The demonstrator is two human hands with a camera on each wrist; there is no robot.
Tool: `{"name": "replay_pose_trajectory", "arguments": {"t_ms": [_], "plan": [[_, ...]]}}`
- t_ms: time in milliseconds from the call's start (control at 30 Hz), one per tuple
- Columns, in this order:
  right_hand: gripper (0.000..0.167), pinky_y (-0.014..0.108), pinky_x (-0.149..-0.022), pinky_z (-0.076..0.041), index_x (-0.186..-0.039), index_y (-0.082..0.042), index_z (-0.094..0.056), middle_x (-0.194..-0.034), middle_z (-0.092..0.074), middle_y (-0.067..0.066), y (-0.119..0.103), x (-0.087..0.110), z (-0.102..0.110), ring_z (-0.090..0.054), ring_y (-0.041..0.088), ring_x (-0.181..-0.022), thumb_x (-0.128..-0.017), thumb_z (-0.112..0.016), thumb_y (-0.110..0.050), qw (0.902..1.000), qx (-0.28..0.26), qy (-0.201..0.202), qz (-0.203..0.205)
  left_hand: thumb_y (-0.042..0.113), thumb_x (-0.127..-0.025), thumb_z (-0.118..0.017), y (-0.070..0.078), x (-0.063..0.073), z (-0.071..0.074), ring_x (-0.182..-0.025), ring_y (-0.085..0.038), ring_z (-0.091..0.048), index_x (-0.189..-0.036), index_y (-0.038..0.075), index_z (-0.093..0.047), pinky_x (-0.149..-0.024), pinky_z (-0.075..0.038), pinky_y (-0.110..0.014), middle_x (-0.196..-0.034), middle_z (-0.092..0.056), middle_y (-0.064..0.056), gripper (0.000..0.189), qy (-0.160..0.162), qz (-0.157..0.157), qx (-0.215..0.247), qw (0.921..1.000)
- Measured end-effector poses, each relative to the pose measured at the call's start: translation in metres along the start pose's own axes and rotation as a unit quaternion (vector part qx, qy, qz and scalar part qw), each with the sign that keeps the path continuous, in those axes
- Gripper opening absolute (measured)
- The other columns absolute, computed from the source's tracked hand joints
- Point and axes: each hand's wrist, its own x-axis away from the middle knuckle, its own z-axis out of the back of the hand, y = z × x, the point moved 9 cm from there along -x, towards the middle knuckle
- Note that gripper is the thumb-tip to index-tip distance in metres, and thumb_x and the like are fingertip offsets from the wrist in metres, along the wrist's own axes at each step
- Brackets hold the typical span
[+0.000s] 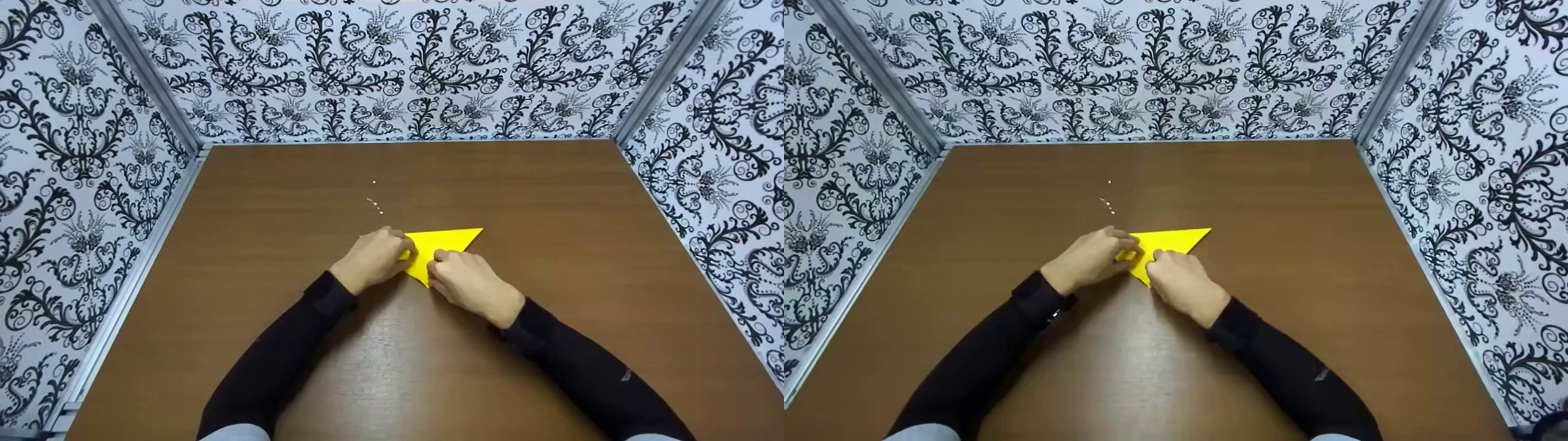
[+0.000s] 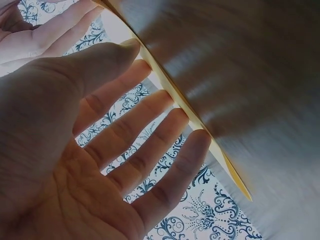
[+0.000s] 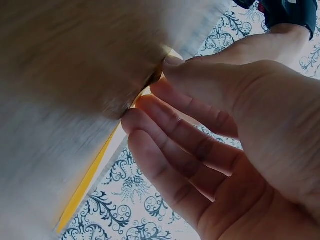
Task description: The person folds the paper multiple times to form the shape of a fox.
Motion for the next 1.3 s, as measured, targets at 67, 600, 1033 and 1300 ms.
{"name": "replay_pose_trajectory", "arguments": {"t_ms": [67,600,1033,1300], "plan": [[0.016,0.042,-0.064,-0.066,-0.102,-0.008,-0.081,-0.092,-0.069,0.010,0.0007,-0.0004,-0.0002,-0.069,0.027,-0.076,-0.103,-0.092,-0.020,1.0000,-0.004,0.003,0.001,0.015,-0.108,-0.084,0.0002,-0.0003,0.0006,-0.107,-0.038,-0.078,-0.119,0.008,-0.089,-0.091,-0.071,-0.052,-0.116,-0.086,-0.011,0.013,0.002,-0.004,0.002,1.0000],[0.026,0.039,-0.068,-0.066,-0.111,-0.005,-0.086,-0.099,-0.072,0.010,0.0078,0.0033,-0.0033,-0.069,0.022,-0.076,-0.099,-0.096,-0.026,0.9988,-0.048,-0.013,-0.005,0.014,-0.106,-0.087,0.0016,0.0012,-0.0015,-0.101,-0.036,-0.077,-0.116,0.008,-0.090,-0.092,-0.069,-0.050,-0.113,-0.087,-0.010,0.012,0.003,-0.018,0.007,0.9998],[0.021,0.039,-0.066,-0.066,-0.106,-0.008,-0.084,-0.095,-0.071,0.009,-0.0002,0.0000,-0.0016,-0.071,0.026,-0.077,-0.098,-0.097,-0.023,0.9998,0.014,0.013,0.004,0.011,-0.106,-0.087,0.0000,0.0021,0.0021,-0.106,-0.036,-0.080,-0.116,0.008,-0.090,-0.096,-0.069,-0.051,-0.116,-0.089,-0.010,0.011,0.001,-0.021,0.019,0.9996],[0.016,0.040,-0.059,-0.064,-0.106,-0.005,-0.081,-0.095,-0.069,0.011,-0.0006,-0.0062,0.0021,-0.069,0.026,-0.071,-0.100,-0.093,-0.014,0.9989,0.025,0.039,0.007,0.012,-0.105,-0.087,-0.0038,-0.0002,0.0042,-0.105,-0.036,-0.080,-0.114,0.009,-0.090,-0.094,-0.069,-0.051,-0.115,-0.089,-0.008,0.010,0.006,-0.021,0.018,0.9996]]}}
